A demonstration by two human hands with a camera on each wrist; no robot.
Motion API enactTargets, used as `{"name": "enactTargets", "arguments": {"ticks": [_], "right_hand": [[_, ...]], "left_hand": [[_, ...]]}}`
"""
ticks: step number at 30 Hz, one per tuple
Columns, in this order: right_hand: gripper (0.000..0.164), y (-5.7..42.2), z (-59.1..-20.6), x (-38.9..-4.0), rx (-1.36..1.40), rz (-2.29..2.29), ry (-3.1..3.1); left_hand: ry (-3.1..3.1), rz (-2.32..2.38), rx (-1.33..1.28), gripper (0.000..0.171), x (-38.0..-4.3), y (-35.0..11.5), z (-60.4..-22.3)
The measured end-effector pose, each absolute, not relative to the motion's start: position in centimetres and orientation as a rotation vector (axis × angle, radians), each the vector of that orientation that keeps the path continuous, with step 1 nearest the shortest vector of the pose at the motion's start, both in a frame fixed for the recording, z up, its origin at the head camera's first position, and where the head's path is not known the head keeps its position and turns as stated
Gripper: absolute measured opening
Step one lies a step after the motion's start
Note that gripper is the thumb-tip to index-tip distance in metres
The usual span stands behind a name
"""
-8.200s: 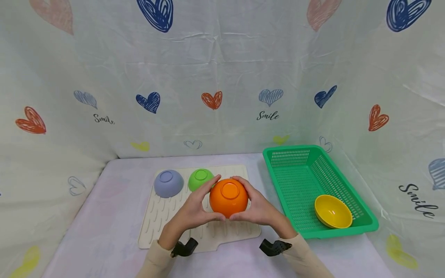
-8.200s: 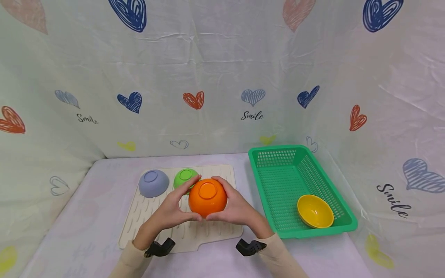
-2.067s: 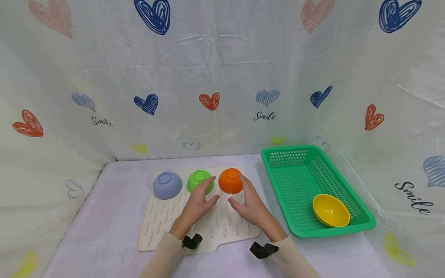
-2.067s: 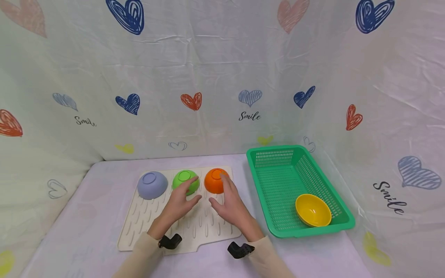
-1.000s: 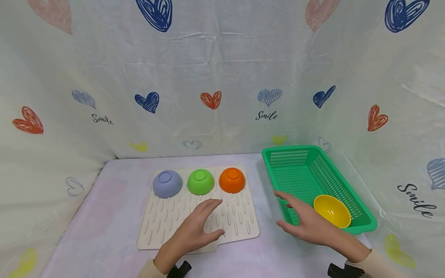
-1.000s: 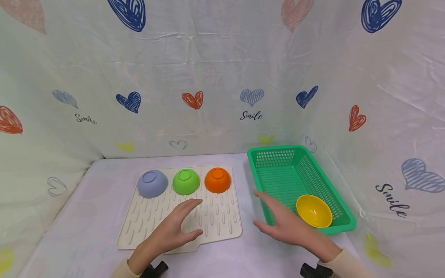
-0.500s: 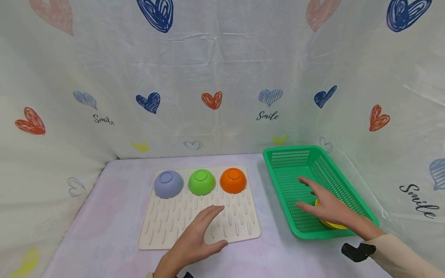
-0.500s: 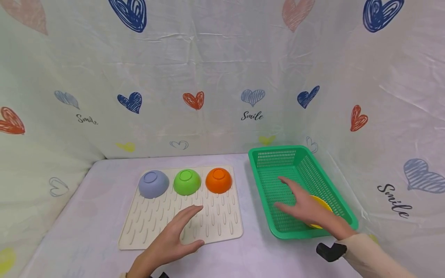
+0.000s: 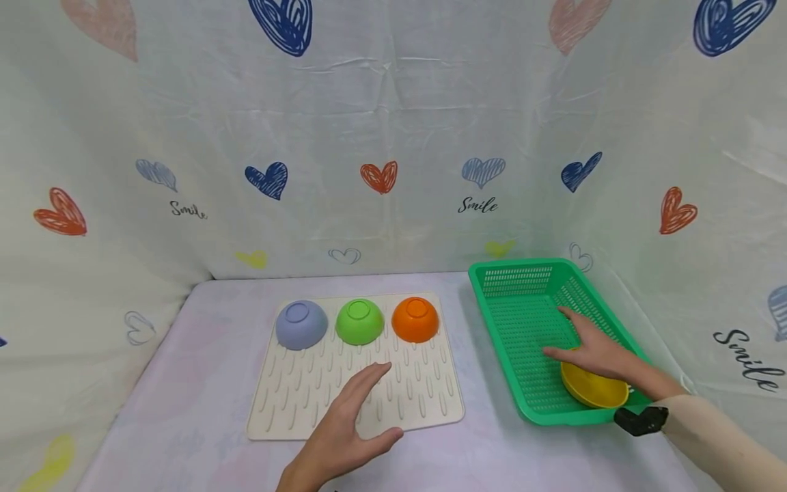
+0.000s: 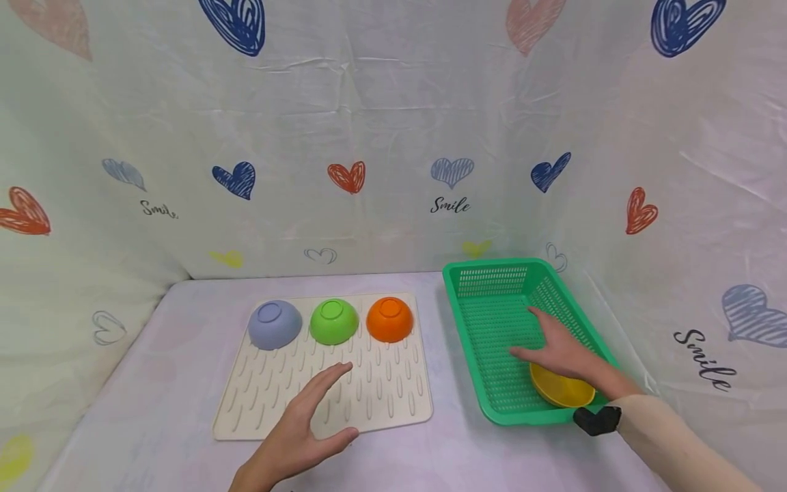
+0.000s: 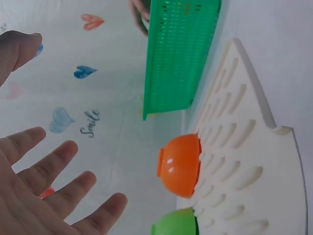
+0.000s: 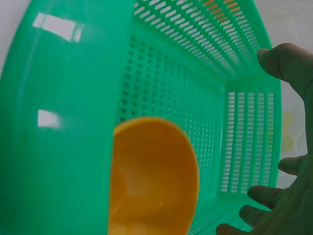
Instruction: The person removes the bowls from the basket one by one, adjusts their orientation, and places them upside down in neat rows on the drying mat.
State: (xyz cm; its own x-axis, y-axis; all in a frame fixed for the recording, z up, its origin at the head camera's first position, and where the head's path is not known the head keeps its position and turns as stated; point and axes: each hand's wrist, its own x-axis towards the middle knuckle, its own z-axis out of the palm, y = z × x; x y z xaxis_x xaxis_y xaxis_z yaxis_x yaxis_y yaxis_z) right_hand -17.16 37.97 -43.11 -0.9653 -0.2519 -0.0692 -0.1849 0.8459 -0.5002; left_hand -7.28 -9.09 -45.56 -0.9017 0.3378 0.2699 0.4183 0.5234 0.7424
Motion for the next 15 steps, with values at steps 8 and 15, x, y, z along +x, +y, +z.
{"name": "enactTargets", "arguments": {"ticks": [8,15], "right_hand": [[0.105,40.3,-44.1,-17.6,-0.290,-0.733,2.847],[0.107,41.1,-44.2,-17.6,-0.197,-0.660,2.748]], "left_hand": [[-2.558,-1.357,-0.646,0.087,-7.3,-9.2,-45.4],[-2.551,-1.372,-0.636,0.084,-7.3,-9.4,-45.2]]}}
